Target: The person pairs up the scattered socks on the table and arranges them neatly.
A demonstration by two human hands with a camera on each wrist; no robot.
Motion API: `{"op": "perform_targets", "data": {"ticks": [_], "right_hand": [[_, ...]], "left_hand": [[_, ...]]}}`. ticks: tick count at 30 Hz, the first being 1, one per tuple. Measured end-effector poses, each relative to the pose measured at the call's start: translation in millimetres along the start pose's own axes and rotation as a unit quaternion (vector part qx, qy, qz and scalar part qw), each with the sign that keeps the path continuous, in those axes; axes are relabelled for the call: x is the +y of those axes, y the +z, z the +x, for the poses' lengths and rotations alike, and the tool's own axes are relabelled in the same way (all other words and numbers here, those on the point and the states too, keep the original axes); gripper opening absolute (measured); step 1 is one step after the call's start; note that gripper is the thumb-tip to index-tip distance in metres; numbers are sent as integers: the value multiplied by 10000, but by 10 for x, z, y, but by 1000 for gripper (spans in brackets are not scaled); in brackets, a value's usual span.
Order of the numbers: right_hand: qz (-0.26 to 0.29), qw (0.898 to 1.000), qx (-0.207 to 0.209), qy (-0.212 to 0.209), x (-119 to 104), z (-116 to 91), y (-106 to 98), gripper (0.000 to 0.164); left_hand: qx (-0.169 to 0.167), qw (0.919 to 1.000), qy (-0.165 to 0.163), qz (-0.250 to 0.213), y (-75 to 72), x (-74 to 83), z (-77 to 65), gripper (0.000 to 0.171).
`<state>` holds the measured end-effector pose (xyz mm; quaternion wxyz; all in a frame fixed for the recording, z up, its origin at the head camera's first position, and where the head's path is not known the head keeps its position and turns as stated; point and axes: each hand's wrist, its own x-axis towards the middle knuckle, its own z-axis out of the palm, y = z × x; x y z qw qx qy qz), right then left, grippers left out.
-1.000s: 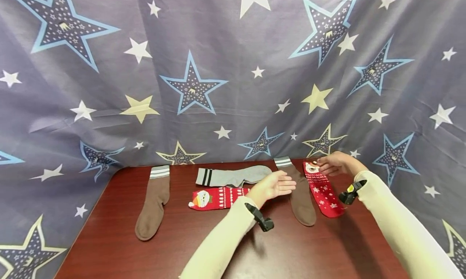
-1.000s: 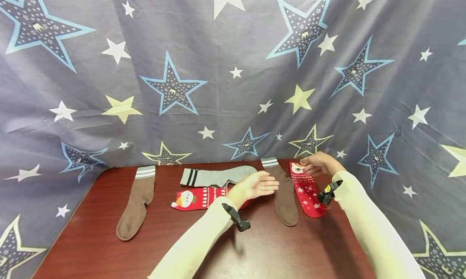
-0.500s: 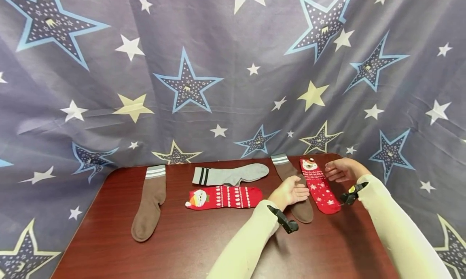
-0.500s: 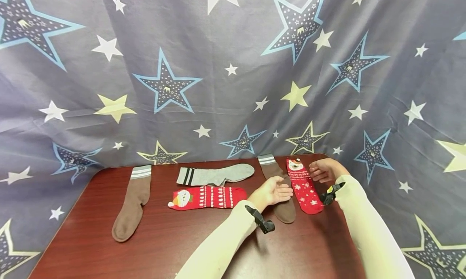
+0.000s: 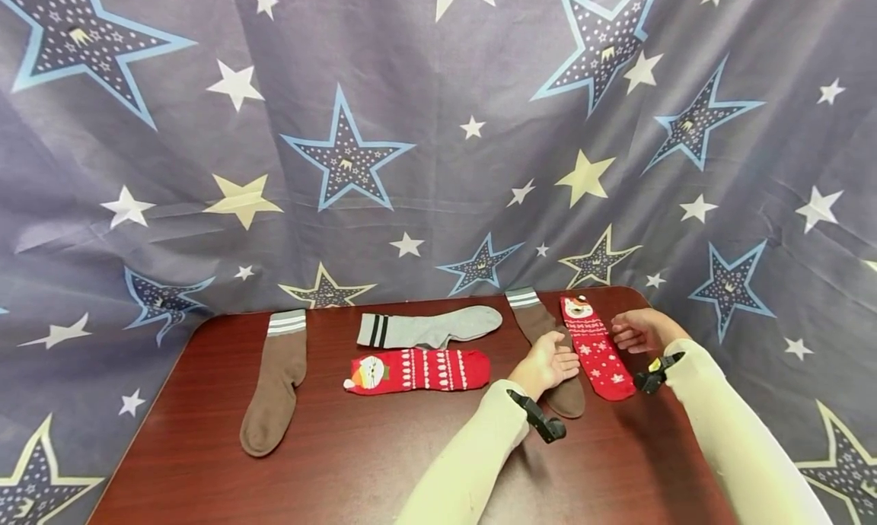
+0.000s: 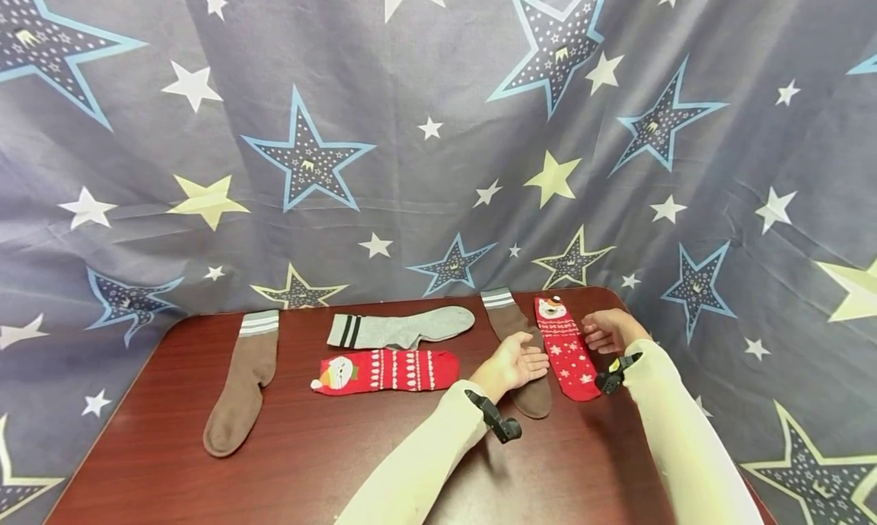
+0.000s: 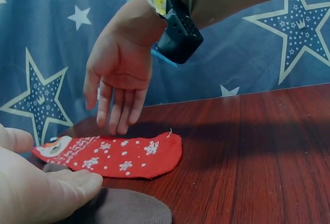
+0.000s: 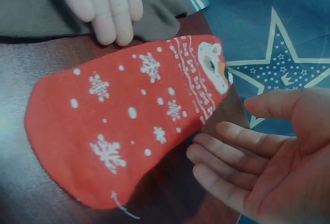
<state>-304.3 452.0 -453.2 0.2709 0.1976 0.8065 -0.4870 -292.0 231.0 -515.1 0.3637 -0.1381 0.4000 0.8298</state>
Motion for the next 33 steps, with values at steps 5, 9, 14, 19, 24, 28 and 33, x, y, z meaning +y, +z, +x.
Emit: {"op": "perform_targets", "data": {"ticks": [5, 9, 14, 19, 24, 28, 33], "right_hand": [[175, 9996, 181, 108, 59, -5, 36, 34], [239, 9994, 206, 168, 109, 18, 53, 36], [256, 9991, 176, 276, 158, 60, 77, 44], [269, 9993, 44, 268, 182, 66, 113, 52], [204, 9995, -89, 233, 204, 81, 133, 35], [253, 9992, -124, 275, 225, 111, 131, 19], [625, 9976, -210, 205, 233, 138, 114, 18]], "left_hand": [[-3, 9999, 10, -157, -10, -8, 24, 64], [-1, 9997, -6, -254, -8, -15, 30, 65], [17, 9995, -11, -327, -6, -28, 45, 68], [42, 9994, 42, -330, -5, -49, 52, 71], [42, 9994, 83, -329, -17, -74, 74, 71], [41, 9995, 103, -312, -26, -78, 84, 70], [57, 9994, 80, -344, -24, -63, 74, 69]]}}
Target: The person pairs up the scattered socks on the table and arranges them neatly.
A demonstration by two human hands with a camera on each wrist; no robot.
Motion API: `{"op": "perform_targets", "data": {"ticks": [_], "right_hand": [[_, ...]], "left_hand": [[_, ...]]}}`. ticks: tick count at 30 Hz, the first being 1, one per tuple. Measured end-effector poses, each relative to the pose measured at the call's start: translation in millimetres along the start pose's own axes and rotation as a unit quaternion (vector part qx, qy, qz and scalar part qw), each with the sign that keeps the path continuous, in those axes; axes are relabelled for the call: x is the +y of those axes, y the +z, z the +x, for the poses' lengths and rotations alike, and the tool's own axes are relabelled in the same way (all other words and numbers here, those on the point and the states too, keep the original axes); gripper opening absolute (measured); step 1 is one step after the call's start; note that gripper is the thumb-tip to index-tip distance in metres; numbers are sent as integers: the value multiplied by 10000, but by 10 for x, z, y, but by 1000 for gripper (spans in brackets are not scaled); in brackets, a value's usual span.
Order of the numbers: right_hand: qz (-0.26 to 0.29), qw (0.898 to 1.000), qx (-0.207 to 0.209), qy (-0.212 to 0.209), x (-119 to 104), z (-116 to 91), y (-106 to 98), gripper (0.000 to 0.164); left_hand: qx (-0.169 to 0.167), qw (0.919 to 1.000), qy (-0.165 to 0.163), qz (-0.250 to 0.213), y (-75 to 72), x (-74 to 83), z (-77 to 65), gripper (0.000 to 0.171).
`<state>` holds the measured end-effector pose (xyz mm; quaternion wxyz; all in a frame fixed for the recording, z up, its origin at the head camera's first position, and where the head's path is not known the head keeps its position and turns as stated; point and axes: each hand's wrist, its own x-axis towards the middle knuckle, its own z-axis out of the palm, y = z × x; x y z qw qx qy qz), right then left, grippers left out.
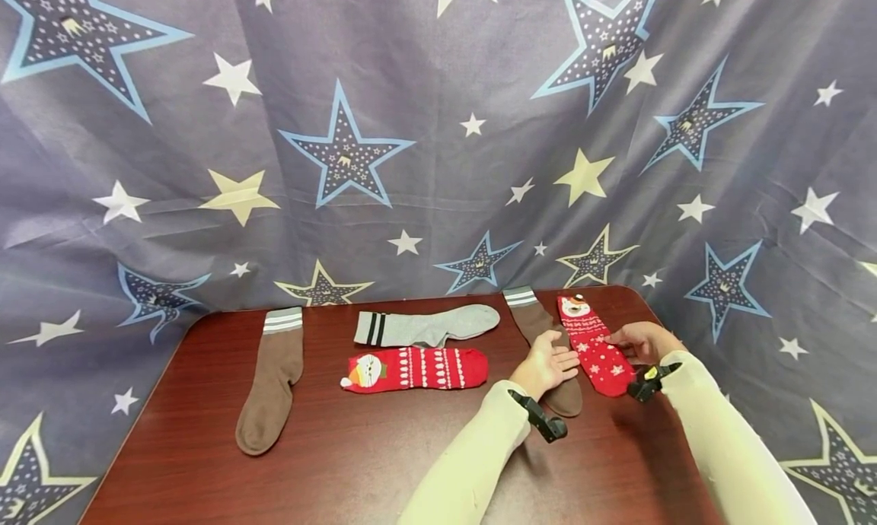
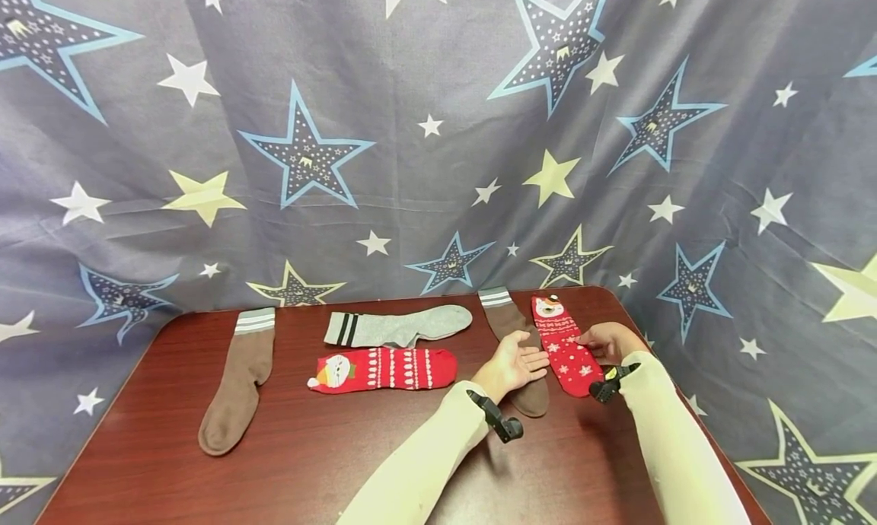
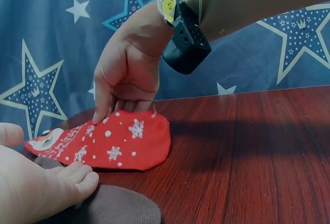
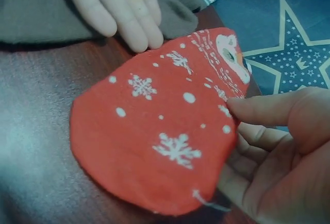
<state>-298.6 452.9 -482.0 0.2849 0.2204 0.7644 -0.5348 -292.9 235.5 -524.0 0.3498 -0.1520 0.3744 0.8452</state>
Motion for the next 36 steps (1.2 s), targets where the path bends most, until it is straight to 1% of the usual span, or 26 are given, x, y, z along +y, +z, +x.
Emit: {"op": "perform_targets", "data": {"ticks": [5, 9, 13, 16, 18, 20, 23, 25, 29, 33, 36], "right_hand": [[297, 9991, -273, -140, -6, -9, -42, 19], [352, 9988, -308, -167, -11, -43, -38, 19], [468, 9984, -315, -59, 21, -67, -8, 27], [397, 9986, -341, 3, 69, -71, 7, 36], [297, 9988, -396, -17, 103, -70, 8, 38], [158, 9986, -499, -101, 134, -70, -6, 33], [18, 9975, -675, -209, 165, -67, -16, 21], [-40, 9968, -758, -266, 179, -69, -23, 17], [-23, 9940, -1044, -337, 201, -87, -39, 19], [64, 9858, -1625, -406, 201, -134, -44, 23], [-15, 9802, -1922, -480, 211, -150, -38, 24]], "left_hand": [[10, 10000, -39, -18, 21, 0, 1, 68], [-204, 9996, -201, -10, 20, -14, 24, 68], [-421, 9985, -338, -67, 19, -42, 53, 66], [-485, 9982, -338, -87, 28, -59, 71, 66], [-484, 9983, -308, -81, 36, -65, 77, 65], [-493, 9983, -286, -114, 40, -69, 84, 64], [-523, 9982, -243, -192, 32, -69, 94, 61], [-558, 9978, -231, -265, 21, -70, 109, 60], [-542, 9979, -201, -299, 17, -67, 150, 59], [-468, 9981, -169, -351, 23, -86, 208, 56], [-531, 9979, -160, -333, 22, -103, 234, 53]]}}
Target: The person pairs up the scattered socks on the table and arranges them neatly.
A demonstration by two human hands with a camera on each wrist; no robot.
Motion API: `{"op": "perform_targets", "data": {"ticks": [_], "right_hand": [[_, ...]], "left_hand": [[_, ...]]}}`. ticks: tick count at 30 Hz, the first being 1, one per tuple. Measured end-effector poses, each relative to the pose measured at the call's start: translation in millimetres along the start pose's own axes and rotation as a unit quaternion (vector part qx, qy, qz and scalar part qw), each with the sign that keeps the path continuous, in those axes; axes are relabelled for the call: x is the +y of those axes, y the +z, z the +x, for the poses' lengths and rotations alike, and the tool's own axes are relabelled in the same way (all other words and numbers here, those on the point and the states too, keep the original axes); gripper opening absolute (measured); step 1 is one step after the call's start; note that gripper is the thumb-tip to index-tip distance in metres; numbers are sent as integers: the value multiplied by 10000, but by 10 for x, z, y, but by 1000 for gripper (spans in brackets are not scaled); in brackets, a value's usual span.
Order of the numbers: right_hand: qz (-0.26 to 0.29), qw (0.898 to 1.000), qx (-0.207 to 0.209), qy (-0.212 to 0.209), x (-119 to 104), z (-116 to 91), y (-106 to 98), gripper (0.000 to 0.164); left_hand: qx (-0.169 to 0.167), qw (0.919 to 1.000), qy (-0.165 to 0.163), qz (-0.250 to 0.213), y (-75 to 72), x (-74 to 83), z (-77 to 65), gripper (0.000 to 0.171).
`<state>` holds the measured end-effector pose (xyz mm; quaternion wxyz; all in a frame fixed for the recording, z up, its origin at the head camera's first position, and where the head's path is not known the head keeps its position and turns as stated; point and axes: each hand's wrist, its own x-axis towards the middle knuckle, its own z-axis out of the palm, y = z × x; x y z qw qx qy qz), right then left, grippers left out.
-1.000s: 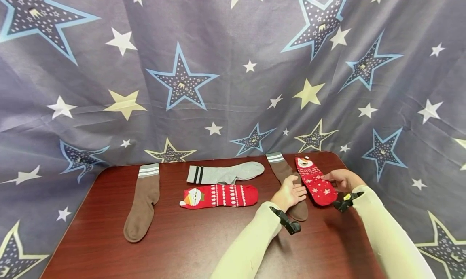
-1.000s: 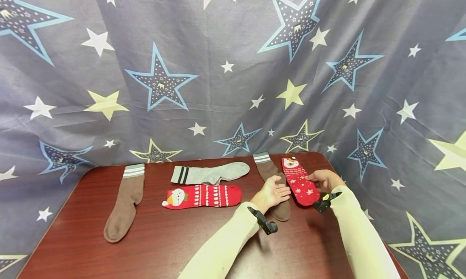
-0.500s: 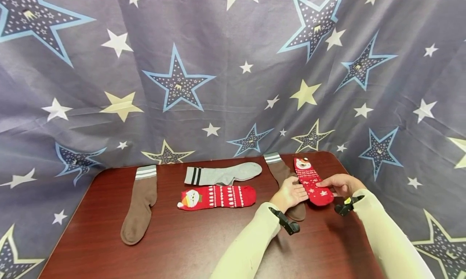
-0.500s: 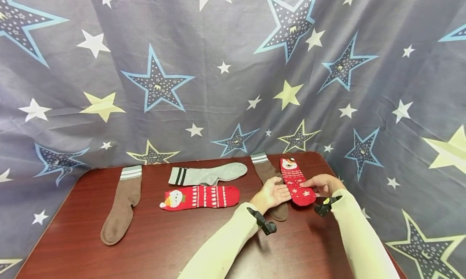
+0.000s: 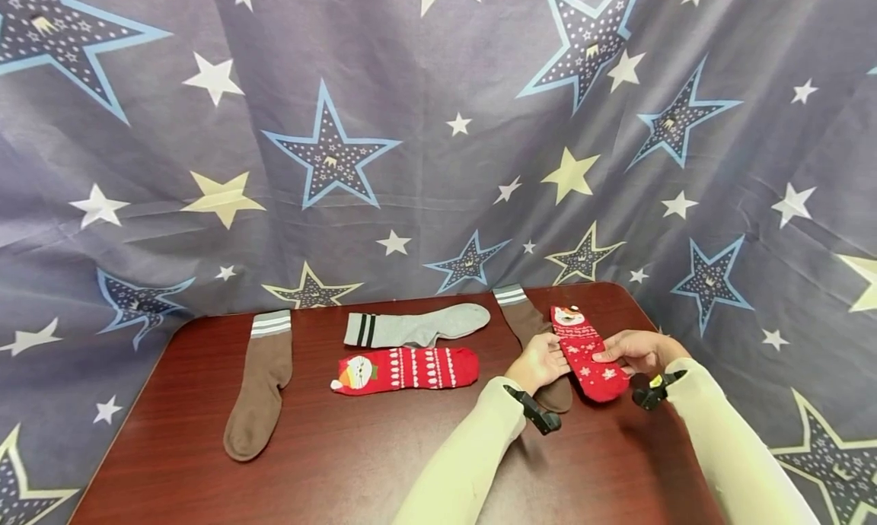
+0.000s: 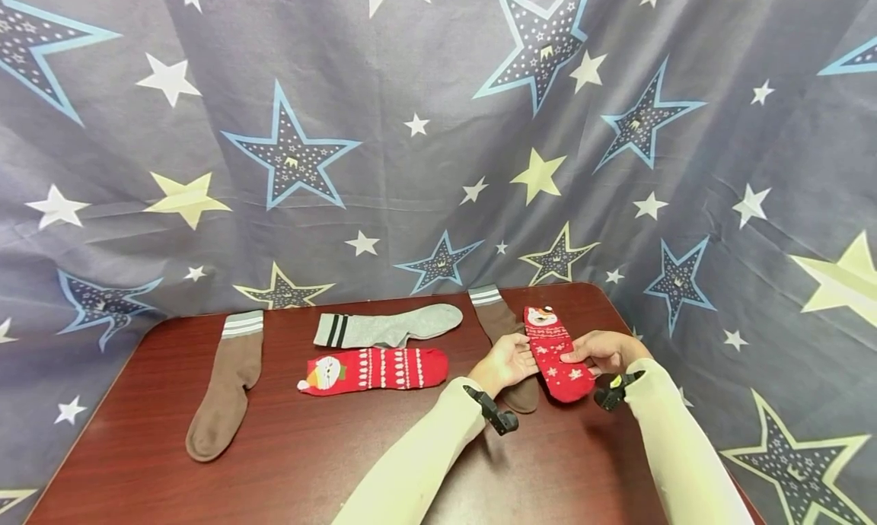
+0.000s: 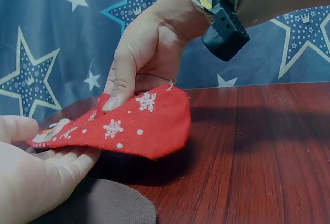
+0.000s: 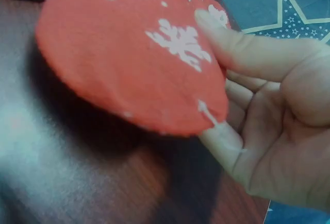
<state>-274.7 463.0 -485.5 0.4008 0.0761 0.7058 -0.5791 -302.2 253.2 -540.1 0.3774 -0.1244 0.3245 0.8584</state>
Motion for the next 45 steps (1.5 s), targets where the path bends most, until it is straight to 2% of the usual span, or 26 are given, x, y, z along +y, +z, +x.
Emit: {"op": "perform_targets", "data": {"ticks": [7, 15, 20, 25, 32, 36, 39, 45], "right_hand": [[-231, 9993, -262, -141, 34, 41, 20, 19], [-340, 9982, -413, -263, 32, 38, 51, 17], [-378, 9967, -603, -403, 7, 64, 72, 17], [-322, 9958, -747, -416, -25, 96, 77, 25], [-431, 9946, -807, -486, -54, 123, 51, 32], [-377, 9942, -830, -571, -69, 138, 51, 32], [-211, 9930, -863, -781, -90, 156, 67, 34], [-38, 9891, -743, -1273, -167, 196, 119, 36]], "left_hand": [[-247, 9995, 18, 208, 2, 54, 15, 47], [-538, 9956, 181, 749, 85, 193, -27, 41], [-500, 9956, 244, 757, 148, 306, -83, 39], [-454, 9944, 324, 900, 160, 385, -126, 39], [-268, 9935, 440, 1011, 92, 460, -135, 22], [-298, 9938, 534, 927, 44, 509, -125, 27], [-323, 9941, 589, 849, 24, 557, -129, 31], [-240, 9945, 741, 696, -12, 706, -181, 25]]}}
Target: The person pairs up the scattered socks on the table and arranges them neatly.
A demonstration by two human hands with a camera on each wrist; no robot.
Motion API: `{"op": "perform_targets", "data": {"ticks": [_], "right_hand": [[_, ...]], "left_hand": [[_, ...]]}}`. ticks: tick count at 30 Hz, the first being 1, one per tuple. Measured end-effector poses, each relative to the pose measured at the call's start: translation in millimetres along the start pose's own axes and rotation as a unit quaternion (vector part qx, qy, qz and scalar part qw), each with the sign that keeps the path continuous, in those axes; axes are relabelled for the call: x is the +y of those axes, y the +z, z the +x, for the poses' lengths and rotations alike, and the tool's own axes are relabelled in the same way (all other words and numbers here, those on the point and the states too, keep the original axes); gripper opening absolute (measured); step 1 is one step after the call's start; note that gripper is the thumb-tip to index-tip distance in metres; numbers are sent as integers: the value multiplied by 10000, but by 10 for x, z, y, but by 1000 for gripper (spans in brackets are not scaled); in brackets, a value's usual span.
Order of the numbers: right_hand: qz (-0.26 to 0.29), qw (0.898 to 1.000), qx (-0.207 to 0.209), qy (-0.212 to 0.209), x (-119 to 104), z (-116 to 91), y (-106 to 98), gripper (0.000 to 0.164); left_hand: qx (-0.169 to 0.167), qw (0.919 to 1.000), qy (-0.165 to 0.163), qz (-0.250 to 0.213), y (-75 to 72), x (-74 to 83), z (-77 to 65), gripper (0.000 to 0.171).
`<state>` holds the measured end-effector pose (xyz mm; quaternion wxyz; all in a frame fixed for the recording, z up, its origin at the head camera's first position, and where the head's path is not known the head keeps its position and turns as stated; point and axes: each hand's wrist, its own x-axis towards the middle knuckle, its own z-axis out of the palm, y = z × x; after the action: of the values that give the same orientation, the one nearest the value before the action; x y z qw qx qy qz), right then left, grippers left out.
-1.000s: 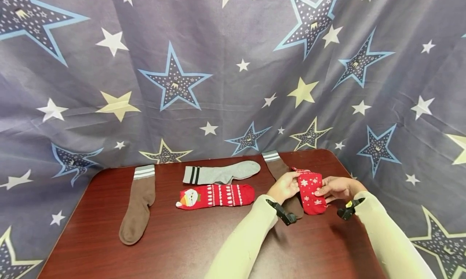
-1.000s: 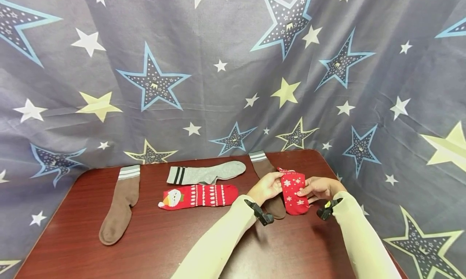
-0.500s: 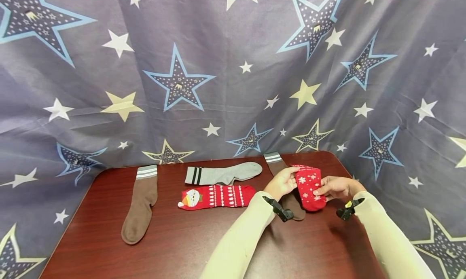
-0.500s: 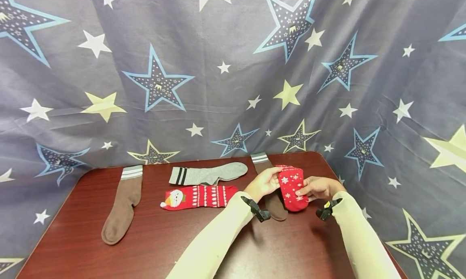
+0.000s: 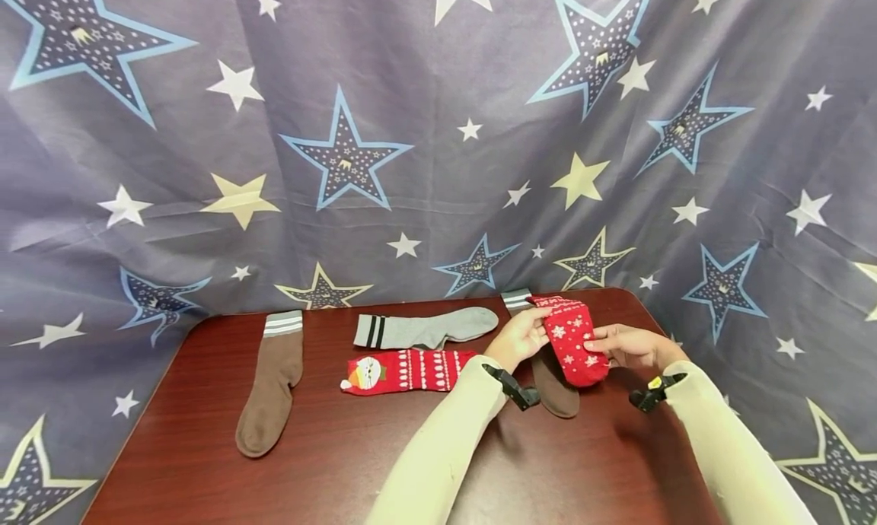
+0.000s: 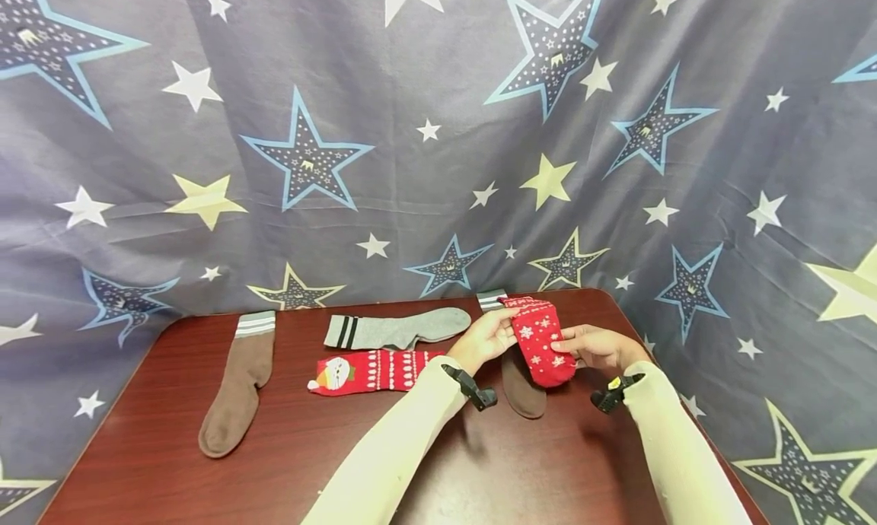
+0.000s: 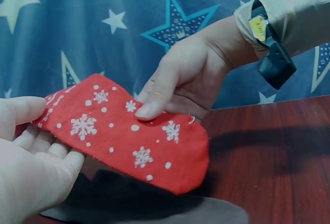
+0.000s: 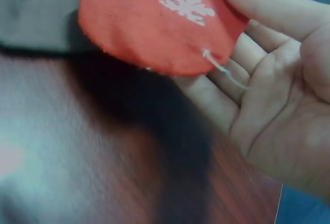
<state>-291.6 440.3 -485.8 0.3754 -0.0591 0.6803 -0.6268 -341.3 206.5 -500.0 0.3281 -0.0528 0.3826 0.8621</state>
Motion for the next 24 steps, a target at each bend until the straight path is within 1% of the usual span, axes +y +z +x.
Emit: {"op": "perform_targets", "data": {"ticks": [7, 11, 13, 17, 20, 24], "right_hand": [[98, 9997, -115, -186, -112, 157, 107, 39], [56, 9993, -205, -295, -160, 247, 161, 42], [0, 9988, -287, -391, -177, 281, 181, 43], [-15, 9975, -461, -541, -201, 334, 220, 45], [32, 9975, -485, -512, -207, 371, 245, 45], [50, 9975, -515, -481, -212, 409, 265, 46]], "left_hand": [[59, 9997, 232, -93, -119, 259, -56, 31], [146, 9991, 378, -121, -204, 391, -109, 26], [222, 9988, 419, -154, -242, 448, -145, 27], [275, 9984, 436, -215, -332, 545, -185, 35], [233, 9986, 441, -199, -426, 613, -199, 38], [145, 9988, 440, -150, -557, 704, -255, 40]]}}
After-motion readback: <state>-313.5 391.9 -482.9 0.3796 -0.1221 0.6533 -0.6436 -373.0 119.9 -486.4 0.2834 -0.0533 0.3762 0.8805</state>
